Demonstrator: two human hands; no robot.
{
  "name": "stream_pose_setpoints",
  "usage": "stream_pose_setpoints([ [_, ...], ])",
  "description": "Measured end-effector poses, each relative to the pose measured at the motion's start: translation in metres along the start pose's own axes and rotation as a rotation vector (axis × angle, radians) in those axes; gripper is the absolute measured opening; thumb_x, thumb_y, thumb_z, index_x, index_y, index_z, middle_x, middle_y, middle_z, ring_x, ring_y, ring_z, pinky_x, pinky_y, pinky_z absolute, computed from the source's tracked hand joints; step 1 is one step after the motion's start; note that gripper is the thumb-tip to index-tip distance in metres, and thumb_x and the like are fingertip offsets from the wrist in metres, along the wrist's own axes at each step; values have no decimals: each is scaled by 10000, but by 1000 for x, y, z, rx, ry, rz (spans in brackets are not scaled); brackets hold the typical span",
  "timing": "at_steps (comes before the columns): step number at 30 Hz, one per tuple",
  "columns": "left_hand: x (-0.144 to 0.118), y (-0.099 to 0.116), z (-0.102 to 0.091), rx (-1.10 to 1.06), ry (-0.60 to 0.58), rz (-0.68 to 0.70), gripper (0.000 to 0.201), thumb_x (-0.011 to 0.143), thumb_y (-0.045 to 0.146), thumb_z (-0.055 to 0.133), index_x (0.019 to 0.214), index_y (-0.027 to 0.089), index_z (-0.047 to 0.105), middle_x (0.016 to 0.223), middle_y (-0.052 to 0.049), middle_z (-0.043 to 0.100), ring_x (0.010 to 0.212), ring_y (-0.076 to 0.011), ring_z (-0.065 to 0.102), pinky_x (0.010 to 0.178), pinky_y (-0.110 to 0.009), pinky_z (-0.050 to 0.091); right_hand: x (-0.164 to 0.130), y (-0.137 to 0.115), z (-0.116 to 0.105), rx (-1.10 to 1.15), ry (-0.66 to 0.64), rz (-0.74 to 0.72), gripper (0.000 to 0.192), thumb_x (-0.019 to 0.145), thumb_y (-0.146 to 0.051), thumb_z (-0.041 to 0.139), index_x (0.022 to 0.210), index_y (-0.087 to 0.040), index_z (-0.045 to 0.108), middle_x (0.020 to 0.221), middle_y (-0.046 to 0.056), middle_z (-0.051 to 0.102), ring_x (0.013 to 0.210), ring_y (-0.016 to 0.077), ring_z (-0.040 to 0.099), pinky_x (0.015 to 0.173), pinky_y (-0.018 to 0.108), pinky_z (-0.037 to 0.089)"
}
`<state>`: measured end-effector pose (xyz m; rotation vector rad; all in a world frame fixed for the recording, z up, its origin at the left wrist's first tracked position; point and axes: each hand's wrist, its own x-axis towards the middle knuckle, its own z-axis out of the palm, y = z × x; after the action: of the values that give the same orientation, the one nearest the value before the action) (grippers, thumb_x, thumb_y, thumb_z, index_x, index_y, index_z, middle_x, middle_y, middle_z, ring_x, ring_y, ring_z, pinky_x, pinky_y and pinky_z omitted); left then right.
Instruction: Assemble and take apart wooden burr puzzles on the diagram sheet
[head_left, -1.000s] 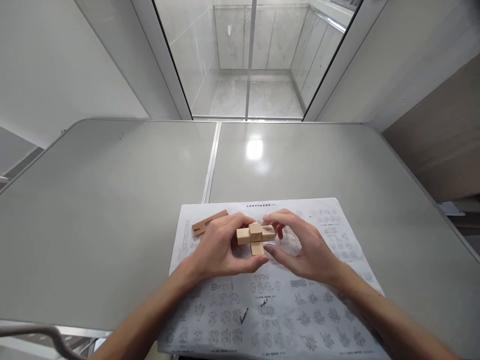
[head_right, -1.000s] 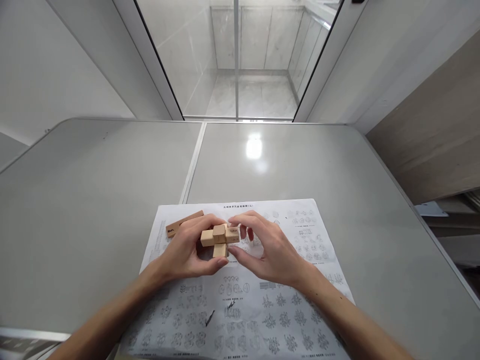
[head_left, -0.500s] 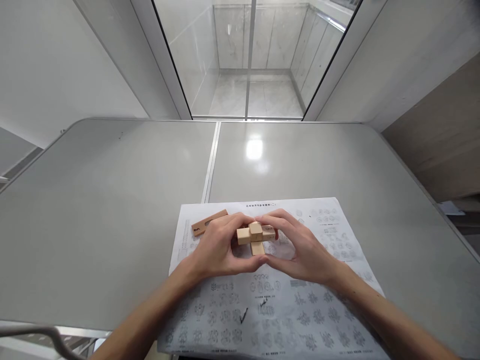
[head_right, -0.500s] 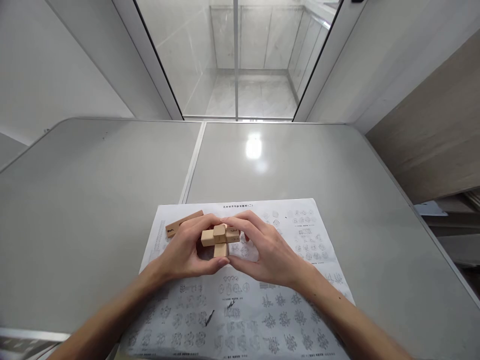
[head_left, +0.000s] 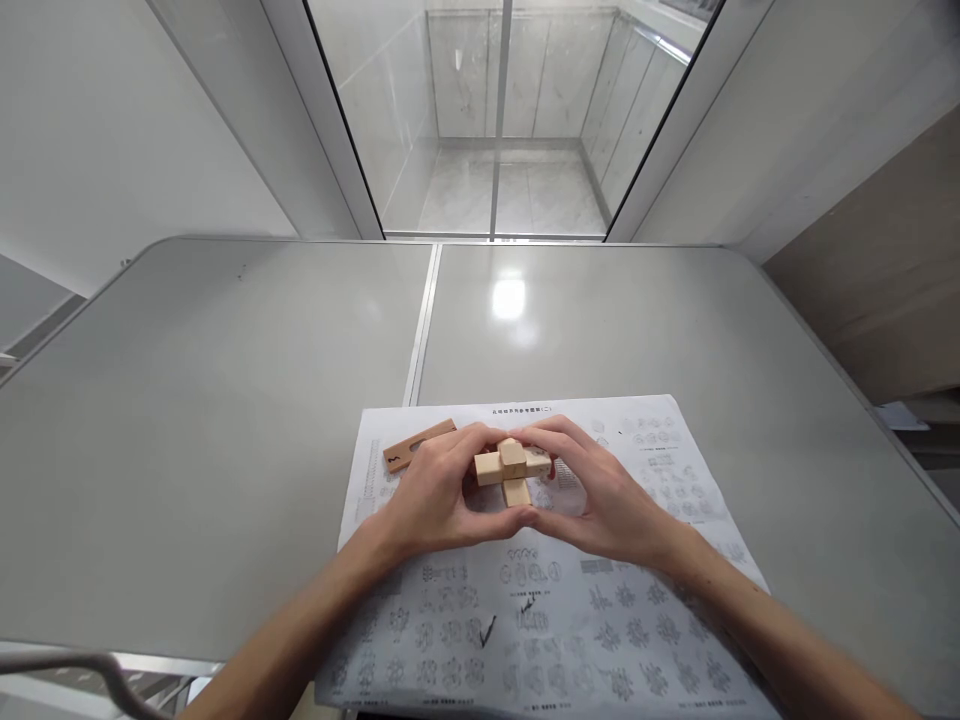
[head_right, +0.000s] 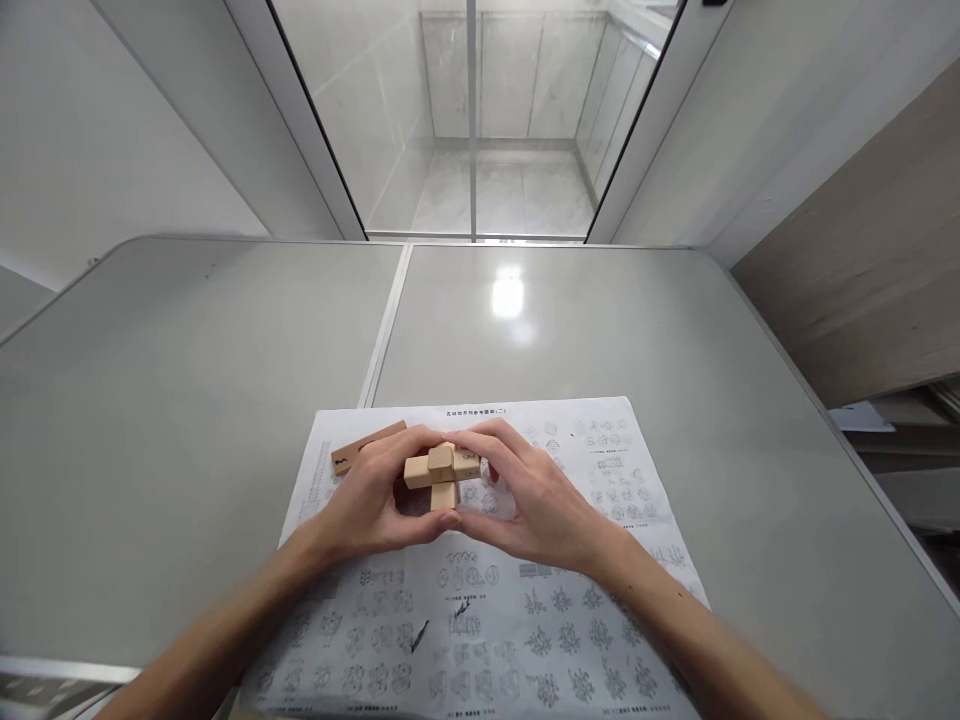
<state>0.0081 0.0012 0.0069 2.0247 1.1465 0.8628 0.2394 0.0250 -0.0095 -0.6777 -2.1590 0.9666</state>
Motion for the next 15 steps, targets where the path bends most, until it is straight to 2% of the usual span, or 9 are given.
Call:
stream_pose_setpoints([
  [7, 0, -1, 0, 5, 13, -4, 498, 853, 498, 817, 1230, 227, 638, 1076, -52, 784, 864, -220, 717, 795, -369, 538, -1, 1, 0, 19, 13, 45, 566, 1000, -193, 669, 1516, -311, 471, 1251, 78, 645, 965, 207, 651, 740, 361, 613],
  [15, 0, -1, 0, -16, 4, 10, 484, 856, 470, 825, 1233, 234, 633, 1108, -46, 784, 896, -217, 727, 808, -372, 539, -2, 2, 2, -5, 42, 18, 540, 999, -187, 647, 1499, -306, 479, 1196, 56, 713, 826, 176, 647, 724, 356, 617],
])
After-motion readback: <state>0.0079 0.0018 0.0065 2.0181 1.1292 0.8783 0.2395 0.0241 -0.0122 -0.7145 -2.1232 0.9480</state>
